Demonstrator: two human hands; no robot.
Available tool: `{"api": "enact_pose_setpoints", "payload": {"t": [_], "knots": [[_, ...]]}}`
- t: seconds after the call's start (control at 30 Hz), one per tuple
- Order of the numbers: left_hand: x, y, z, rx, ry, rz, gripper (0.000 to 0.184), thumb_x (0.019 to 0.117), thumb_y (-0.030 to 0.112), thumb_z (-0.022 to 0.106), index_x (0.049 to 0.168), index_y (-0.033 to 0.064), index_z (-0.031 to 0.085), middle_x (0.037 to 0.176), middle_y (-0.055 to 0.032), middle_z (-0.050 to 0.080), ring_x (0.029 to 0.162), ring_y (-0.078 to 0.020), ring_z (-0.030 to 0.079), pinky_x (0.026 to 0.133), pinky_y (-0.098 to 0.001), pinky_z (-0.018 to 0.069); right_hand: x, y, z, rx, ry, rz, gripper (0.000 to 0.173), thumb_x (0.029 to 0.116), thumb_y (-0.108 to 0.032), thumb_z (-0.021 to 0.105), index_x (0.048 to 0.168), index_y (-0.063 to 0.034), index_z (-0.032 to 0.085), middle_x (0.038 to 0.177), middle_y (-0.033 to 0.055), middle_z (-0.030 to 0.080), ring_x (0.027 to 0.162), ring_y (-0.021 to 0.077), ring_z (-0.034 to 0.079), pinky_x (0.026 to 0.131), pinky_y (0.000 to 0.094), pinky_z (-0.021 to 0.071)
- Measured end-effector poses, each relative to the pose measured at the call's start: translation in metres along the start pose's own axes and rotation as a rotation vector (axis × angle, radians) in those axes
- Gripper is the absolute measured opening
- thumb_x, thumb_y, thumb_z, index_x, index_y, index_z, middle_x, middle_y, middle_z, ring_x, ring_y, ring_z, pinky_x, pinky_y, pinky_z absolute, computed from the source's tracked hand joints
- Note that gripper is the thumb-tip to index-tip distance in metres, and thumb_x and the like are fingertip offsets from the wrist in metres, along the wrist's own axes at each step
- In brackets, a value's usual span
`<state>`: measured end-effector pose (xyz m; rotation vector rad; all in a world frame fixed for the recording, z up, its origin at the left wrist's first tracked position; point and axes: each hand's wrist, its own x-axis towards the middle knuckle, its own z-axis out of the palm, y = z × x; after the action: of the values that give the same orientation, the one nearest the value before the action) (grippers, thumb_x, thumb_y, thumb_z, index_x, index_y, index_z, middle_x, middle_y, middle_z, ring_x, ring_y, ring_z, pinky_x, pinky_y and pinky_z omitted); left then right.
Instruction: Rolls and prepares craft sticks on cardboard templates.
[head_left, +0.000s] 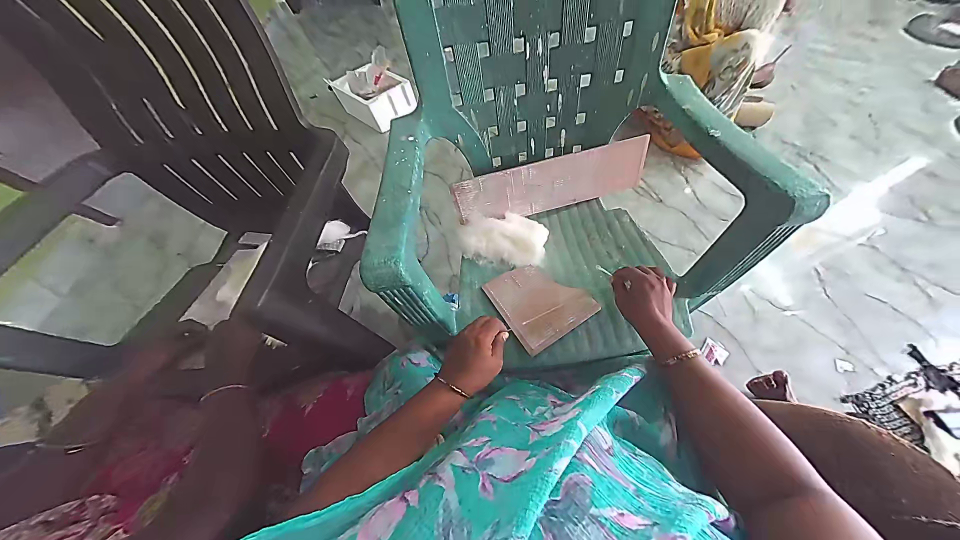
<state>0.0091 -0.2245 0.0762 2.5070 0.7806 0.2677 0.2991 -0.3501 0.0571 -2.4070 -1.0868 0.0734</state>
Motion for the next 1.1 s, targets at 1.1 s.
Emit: {"api": "enact_pose_setpoints", "payload": {"t": [1.1], "knots": [[0.036,-0.046,0.042,-0.068,0.346,0.129,0.029,0.1028,0.02,0.052,0.105,0.0016,0.074,0.099,-0.0154,0.075,0.093,-0.032,0.073,0.083,-0.0533,0.055,0.017,0.011,-0.008,0.089,0.131,-0.012,0.024,0.1012,-0.02,0.063,0.112,-0.0039,0.076,0.117,0.0242,0.07,0.12,0.0482,0.059,0.101,0.0696,0.0384]]}}
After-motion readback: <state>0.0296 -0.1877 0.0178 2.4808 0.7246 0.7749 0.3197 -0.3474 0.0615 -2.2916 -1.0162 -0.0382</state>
